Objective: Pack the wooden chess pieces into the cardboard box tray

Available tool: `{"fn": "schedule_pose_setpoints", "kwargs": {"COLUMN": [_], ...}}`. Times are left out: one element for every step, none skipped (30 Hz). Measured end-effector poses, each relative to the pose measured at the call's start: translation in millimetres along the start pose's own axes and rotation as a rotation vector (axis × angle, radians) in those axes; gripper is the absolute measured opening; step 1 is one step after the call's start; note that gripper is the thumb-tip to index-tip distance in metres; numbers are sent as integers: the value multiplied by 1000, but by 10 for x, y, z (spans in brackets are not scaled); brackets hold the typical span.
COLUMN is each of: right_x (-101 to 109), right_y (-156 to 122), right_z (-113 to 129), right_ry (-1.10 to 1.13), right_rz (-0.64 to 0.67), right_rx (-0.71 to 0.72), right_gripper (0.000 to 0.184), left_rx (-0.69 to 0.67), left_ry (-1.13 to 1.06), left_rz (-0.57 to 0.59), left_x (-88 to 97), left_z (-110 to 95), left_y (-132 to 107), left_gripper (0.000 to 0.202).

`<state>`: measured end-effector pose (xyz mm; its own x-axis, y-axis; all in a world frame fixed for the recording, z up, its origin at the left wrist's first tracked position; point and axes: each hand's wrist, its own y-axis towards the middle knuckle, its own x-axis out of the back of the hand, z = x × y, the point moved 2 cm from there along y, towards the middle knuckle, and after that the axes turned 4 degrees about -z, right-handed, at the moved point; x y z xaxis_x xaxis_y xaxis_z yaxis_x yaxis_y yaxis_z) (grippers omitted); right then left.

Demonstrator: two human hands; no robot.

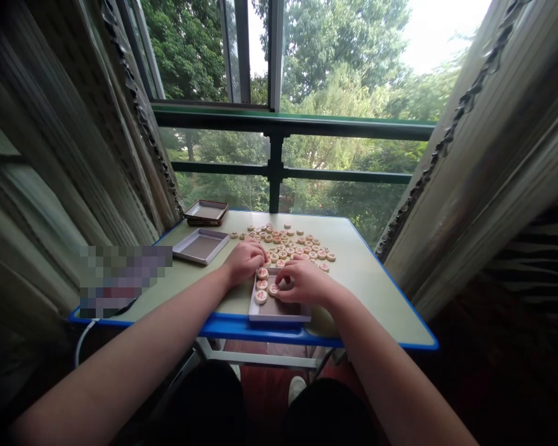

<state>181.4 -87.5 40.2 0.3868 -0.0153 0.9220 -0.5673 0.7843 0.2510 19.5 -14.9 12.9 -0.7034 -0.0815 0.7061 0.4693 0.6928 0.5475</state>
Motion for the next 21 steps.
{"fn": "schedule_pose_setpoints", "kwargs": {"right_x": [11,22,31,37,36,28,11,-13,-43,-74,-103,-127,-142,-149,-149,-145,-139,-133,-129,-128,-128], "right_y": [-1,-1,0,3,9,17,27,38,51,62,73,81,87,91,94,96,98,101,104,108,111], "right_z": [5,13,22,34,46,56,64,68,68,65,59,52,45,40,36,36,39,44,51,59,66], "right_ry": [-6,-10,-8,-1,9,16,18,14,7,-2,-9,-10,-8,-5,-2,0,-1,-2,-3,-2,-1], "right_rz": [0,-7,-23,-44,-69,-96,-119,-137,-149,-157,-162,-167,-175,-185,-191,-194,-193,-188,-181,-176,-175], "right_rx": [-4,-3,6,23,44,67,90,110,128,141,152,160,163,161,153,141,129,119,115,117,123], "right_gripper": [16,14,13,12,12,13,14,14,15,16,18,21,24,26,27,25,21,18,15,13,12], "left_rx": [-1,-3,-6,-9,-12,-15,-17,-17,-17,-15,-12,-10,-10,-12,-15,-17,-17,-14,-11,-8,-6], "left_ry": [6,12,18,22,26,28,29,31,32,35,38,43,47,50,54,56,56,56,54,51,49], "left_rz": [5,11,18,24,28,31,31,31,31,34,38,39,39,39,38,36,35,35,36,36,37], "left_x": [-1,-4,-8,-13,-18,-23,-28,-33,-37,-40,-43,-44,-44,-43,-42,-40,-39,-39,-40,-40,-41], "left_z": [3,6,9,12,16,19,21,24,26,28,30,32,32,32,31,31,31,32,33,35,37], "left_y": [1,2,3,5,6,7,7,8,8,9,9,9,9,9,9,9,9,9,9,10,10], "left_gripper": [27,27,27,27,27,28,28,27,27,27,27,27,27,27,27,27,27,27,27,27,27]}}
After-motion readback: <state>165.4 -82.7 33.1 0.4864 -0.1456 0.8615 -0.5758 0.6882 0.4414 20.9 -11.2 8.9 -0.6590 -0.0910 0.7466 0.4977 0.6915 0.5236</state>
